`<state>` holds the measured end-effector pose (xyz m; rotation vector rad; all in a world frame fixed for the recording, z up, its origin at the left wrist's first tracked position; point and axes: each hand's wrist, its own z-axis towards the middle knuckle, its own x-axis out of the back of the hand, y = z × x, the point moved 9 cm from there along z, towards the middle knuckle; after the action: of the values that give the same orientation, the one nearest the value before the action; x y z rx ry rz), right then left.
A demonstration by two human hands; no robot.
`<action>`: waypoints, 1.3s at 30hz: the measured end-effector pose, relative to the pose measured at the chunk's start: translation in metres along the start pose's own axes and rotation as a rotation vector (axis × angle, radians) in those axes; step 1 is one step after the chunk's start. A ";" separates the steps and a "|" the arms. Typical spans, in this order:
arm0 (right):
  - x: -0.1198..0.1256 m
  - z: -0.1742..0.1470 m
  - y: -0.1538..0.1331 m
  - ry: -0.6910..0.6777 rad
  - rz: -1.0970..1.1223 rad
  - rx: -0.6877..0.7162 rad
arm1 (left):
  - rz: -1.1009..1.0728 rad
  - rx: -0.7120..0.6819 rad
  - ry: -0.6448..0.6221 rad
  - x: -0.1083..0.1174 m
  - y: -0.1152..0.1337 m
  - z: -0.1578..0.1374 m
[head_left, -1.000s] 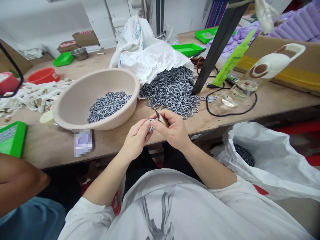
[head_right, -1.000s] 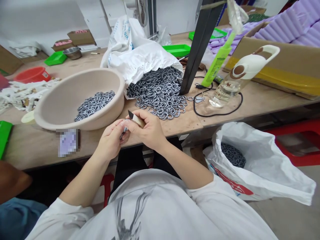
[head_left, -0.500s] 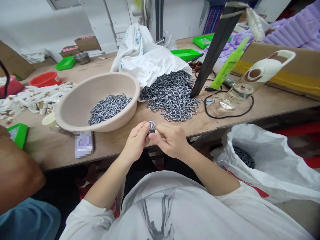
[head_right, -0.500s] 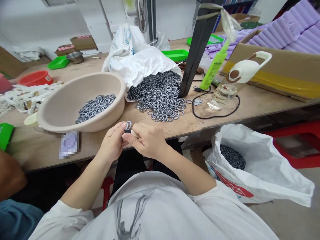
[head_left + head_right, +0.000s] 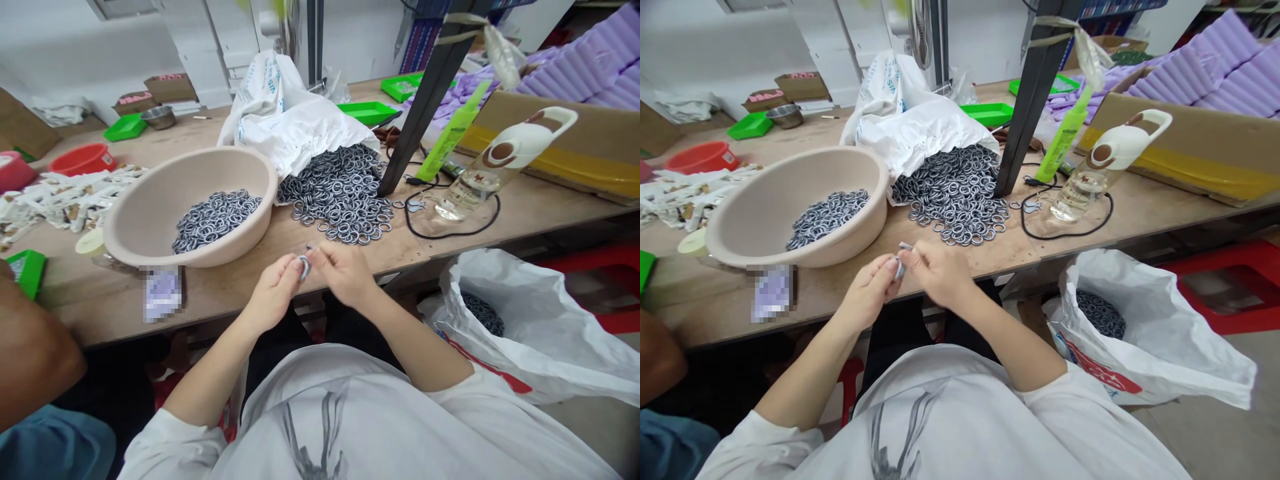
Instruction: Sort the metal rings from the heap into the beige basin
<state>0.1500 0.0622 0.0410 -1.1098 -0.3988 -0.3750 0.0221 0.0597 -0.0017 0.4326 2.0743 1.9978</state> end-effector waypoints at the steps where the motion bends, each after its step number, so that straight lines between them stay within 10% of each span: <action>1: 0.006 0.002 0.006 0.042 0.034 -0.035 | 0.033 -0.016 -0.023 -0.003 0.002 -0.002; 13: -0.005 0.004 0.020 0.070 0.339 -0.065 | 0.316 -0.142 -0.027 -0.003 0.039 -0.009; 19: 0.014 0.018 0.073 0.151 -0.342 -0.158 | 0.887 -0.445 0.633 0.103 0.140 0.018; 25: 0.005 0.008 0.089 0.022 -0.621 -0.223 | 1.212 -0.112 0.576 0.174 0.105 0.070; 29: -0.002 0.011 0.091 -0.042 -0.696 -0.241 | 1.132 -0.428 0.595 0.141 0.112 0.050; 33: -0.005 0.014 0.095 -0.093 -0.719 -0.273 | 1.185 -0.684 0.462 0.051 0.107 0.040; 35: -0.006 0.014 0.096 -0.098 -0.712 -0.274 | 1.311 -0.551 0.170 0.006 0.072 0.067; 39: -0.004 0.011 0.095 -0.070 -0.664 -0.262 | 1.523 -0.168 0.042 -0.008 0.008 0.122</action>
<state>0.1912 0.1102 -0.0312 -1.2279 -0.7992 -0.9957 0.0745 0.1708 0.0003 2.4485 1.5347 2.6808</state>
